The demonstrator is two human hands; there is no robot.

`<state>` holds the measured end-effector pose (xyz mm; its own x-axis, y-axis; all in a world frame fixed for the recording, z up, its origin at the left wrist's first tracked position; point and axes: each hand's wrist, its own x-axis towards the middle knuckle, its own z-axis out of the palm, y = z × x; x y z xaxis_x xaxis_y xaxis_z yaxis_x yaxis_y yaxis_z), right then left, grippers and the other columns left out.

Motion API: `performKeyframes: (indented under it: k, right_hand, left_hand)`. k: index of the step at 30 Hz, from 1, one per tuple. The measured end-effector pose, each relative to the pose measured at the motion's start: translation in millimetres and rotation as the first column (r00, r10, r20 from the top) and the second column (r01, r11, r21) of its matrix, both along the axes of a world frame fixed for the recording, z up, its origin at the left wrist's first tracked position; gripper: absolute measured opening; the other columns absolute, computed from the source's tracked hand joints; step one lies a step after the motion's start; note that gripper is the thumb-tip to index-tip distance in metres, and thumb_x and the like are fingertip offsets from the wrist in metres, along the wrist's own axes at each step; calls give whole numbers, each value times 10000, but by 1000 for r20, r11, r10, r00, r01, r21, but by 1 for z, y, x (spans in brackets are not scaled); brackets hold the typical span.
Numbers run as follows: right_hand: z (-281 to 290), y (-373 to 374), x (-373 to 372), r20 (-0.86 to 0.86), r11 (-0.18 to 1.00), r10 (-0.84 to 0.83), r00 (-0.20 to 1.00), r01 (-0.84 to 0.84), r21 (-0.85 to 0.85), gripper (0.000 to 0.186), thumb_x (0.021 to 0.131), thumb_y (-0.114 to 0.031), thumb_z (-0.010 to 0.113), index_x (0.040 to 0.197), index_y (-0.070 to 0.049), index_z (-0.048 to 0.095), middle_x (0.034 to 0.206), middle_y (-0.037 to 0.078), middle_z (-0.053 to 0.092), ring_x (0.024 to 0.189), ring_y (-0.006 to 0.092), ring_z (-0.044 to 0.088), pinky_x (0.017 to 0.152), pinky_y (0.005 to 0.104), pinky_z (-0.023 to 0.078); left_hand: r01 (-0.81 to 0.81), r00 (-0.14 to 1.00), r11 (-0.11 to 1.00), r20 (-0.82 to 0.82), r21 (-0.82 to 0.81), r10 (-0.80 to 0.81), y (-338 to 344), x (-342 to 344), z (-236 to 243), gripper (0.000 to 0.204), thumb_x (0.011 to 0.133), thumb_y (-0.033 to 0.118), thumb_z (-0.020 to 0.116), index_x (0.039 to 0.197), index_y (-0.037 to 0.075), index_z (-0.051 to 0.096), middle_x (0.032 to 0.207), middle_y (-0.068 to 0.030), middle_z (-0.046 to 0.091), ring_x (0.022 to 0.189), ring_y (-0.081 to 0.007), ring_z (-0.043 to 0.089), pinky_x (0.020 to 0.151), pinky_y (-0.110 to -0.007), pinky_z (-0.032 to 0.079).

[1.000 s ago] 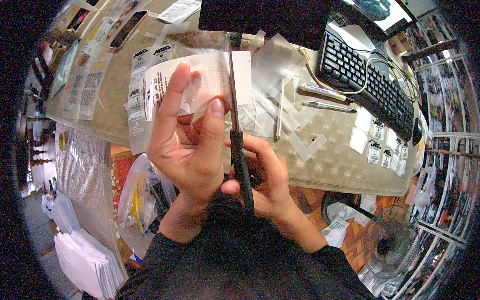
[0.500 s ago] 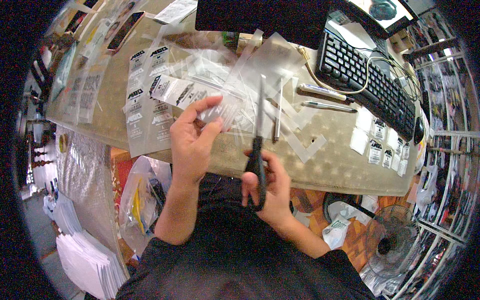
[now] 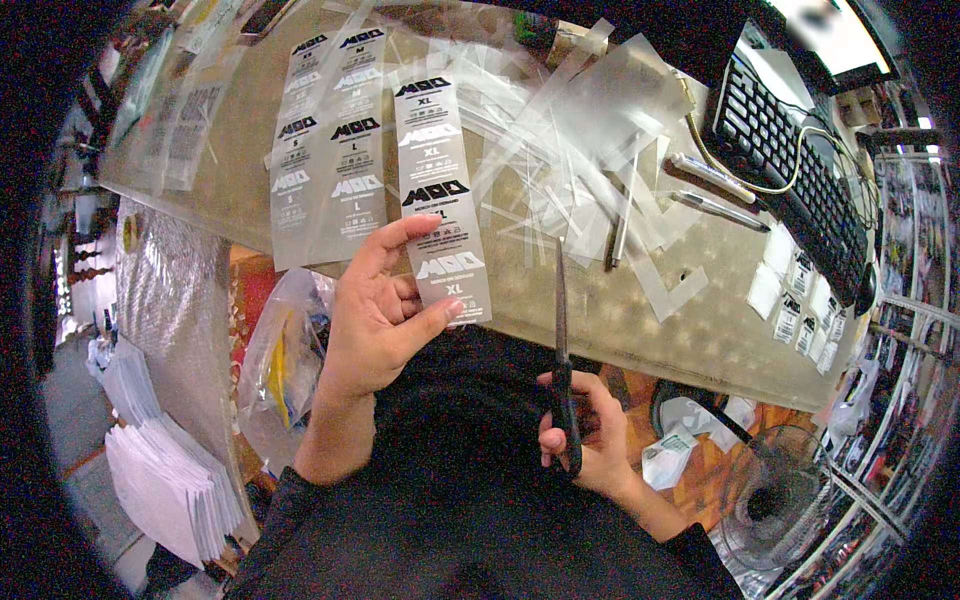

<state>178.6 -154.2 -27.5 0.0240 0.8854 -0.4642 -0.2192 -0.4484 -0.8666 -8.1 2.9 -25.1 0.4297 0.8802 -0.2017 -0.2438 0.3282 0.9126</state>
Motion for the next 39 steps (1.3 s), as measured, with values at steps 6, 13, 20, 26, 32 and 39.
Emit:
performKeyframes:
  k: [6, 13, 20, 26, 32, 39]
  right_hand:
    - [3, 8, -4, -28, 998, 58, 998, -58, -19, 614, 725, -319, 739, 1161, -9, 439, 645, 34, 552, 514, 98, 551, 442, 219, 448]
    - [1, 10, -6, -27, 998, 55, 998, -56, -28, 637, 720, -355, 736, 1163, -12, 434, 641, 30, 551, 498, 97, 545, 440, 215, 438]
    - [2, 13, -4, 24, 999, 14, 1000, -13, -32, 609, 738, -338, 725, 1159, -10, 433, 646, 38, 555, 491, 100, 540, 438, 217, 429]
    - [13, 42, -11, 17, 975, -222, 975, 221, 37, 623, 689, -186, 771, 1181, -18, 426, 737, 62, 591, 647, 137, 586, 513, 227, 471]
    - [24, 79, -18, 77, 948, -302, 950, 292, 124, 587, 671, -51, 765, 1165, -59, 446, 825, 34, 578, 684, 100, 571, 577, 210, 469]
    - [39, 76, 79, 273, 997, 77, 959, -79, -4, 556, 616, -63, 742, 1115, -38, 498, 749, 48, 611, 704, 133, 608, 648, 259, 482]
  left_hand:
    - [5, 1000, 999, 11, 45, -6, -1, -5, -3, 645, 704, -138, 607, 1274, -5, 338, 1213, -124, 463, 1003, -198, 565, 791, -275, 513]
    - [6, 1000, 1000, 18, 0, -6, 0, -7, 1, 706, 691, -131, 612, 1311, -1, 301, 1222, -134, 465, 1016, -209, 559, 792, -277, 508]
    - [-19, 1000, 998, 22, 66, 18, -5, -7, -8, 585, 771, -59, 596, 1293, -6, 338, 1120, -136, 543, 966, -165, 572, 787, -257, 489]
    - [-192, 981, 978, 33, 81, 190, -16, 12, 2, 477, 816, -75, 534, 1261, -37, 366, 1064, -157, 565, 960, -163, 568, 813, -266, 480]
    - [-259, 962, 940, 146, 222, 230, -34, 35, -8, 538, 778, -122, 548, 1266, -22, 344, 1196, -177, 475, 1050, -194, 526, 846, -300, 474]
    - [-307, 943, 936, 186, 169, 276, 3, 23, 0, 469, 783, -98, 540, 1223, -29, 391, 1134, -139, 517, 980, -158, 539, 858, -275, 454]
